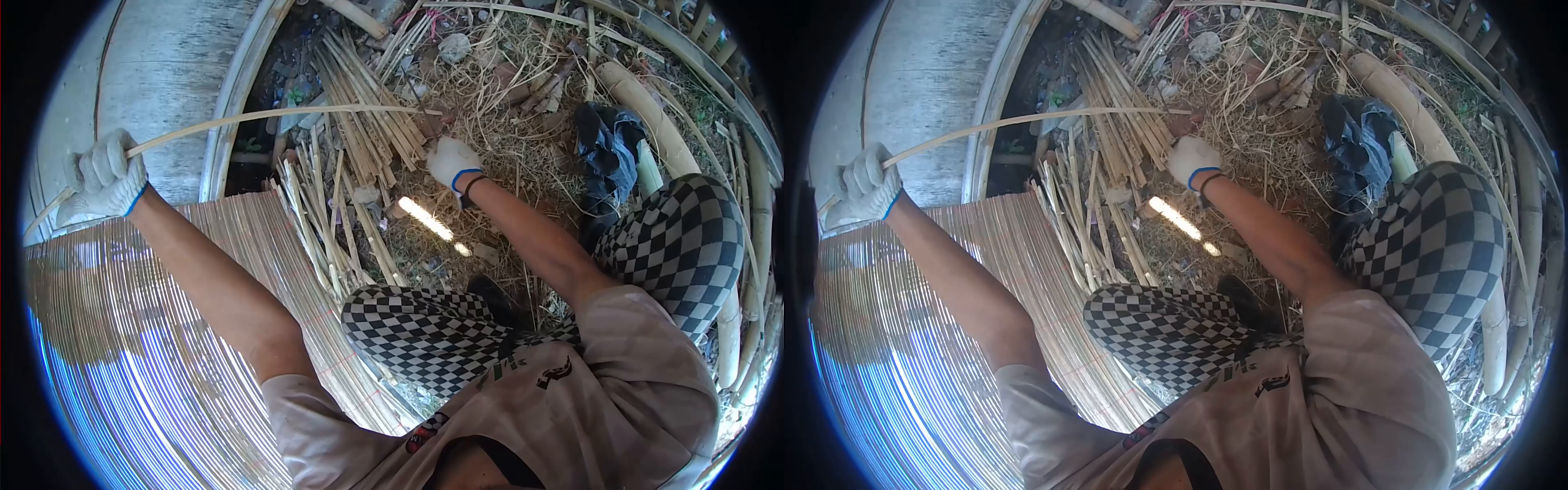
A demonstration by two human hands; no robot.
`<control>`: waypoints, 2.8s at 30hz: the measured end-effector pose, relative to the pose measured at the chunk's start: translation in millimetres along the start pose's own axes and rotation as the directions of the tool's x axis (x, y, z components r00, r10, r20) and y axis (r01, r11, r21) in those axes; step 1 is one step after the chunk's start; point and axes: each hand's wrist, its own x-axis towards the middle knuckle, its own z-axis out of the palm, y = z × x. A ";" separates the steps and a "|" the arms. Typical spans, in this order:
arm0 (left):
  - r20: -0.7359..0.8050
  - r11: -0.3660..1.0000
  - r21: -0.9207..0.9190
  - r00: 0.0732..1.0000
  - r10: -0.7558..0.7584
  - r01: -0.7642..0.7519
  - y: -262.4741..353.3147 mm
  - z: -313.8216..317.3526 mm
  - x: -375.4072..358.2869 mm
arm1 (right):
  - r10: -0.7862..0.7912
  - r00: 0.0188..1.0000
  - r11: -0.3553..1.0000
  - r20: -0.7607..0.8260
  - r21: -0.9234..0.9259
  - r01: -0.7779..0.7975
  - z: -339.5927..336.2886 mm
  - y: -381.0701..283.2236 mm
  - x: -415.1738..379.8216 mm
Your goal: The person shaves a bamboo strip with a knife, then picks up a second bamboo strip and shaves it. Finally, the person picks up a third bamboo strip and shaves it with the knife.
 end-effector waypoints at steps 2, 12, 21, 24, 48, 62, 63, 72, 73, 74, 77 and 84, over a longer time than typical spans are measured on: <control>-0.064 0.999 0.033 0.998 -0.013 0.015 21.3 -19.8 0.5 | -0.065 0.997 0.995 -0.048 0.071 0.068 4.2 -23.3 -7.7; -0.077 0.985 0.173 0.996 0.037 -0.023 31.4 -31.9 -14.8 | 0.037 0.999 0.999 0.034 -0.012 -0.037 34.4 36.1 26.3; -0.458 0.481 0.865 0.614 0.643 0.143 -8.5 4.6 14.9 | 0.102 0.990 0.995 0.102 0.001 -0.102 23.8 19.5 22.8; -0.452 0.468 0.875 0.565 0.690 0.128 -20.1 3.8 11.1 | -0.099 0.993 0.987 -0.065 0.122 0.106 8.4 -37.7 13.8; -0.378 0.843 0.525 0.920 0.104 0.120 -43.9 16.1 -33.5 | -0.300 0.672 -0.137 0.677 0.666 -0.733 -12.1 -43.7 23.6; -0.416 0.817 0.572 0.883 0.217 0.069 -55.1 16.2 -33.5 | -0.632 0.571 -0.120 0.525 0.662 -0.740 -41.4 -118.2 -28.9; -0.420 0.806 0.587 0.879 0.227 0.073 -53.2 15.5 -32.6 | -0.791 0.363 -0.107 0.492 0.473 -0.875 -37.7 -132.3 -25.7; -0.445 0.809 0.587 0.842 0.305 0.017 -71.3 12.3 -20.3 | -0.472 0.879 0.357 0.066 0.926 0.122 -47.7 -170.6 -79.3; -0.417 0.824 0.566 0.858 0.301 -0.014 -73.7 11.7 -19.1 | -0.435 0.897 0.603 -0.077 0.715 0.354 -48.2 -162.4 -75.5; -0.398 0.816 0.578 0.868 0.295 -0.012 -74.5 12.0 -18.7 | -0.439 0.883 0.628 -0.164 0.647 0.432 -45.8 -160.4 -73.7; -0.359 0.801 0.598 0.896 0.261 0.006 -77.6 25.1 -19.3 | -0.486 0.831 0.735 -0.272 0.386 0.557 -56.9 -160.2 -77.9; -0.473 0.742 0.669 0.794 0.382 0.042 -87.9 38.0 -25.4 | -0.461 0.755 0.817 -0.465 0.110 0.566 -25.9 -125.9 -45.3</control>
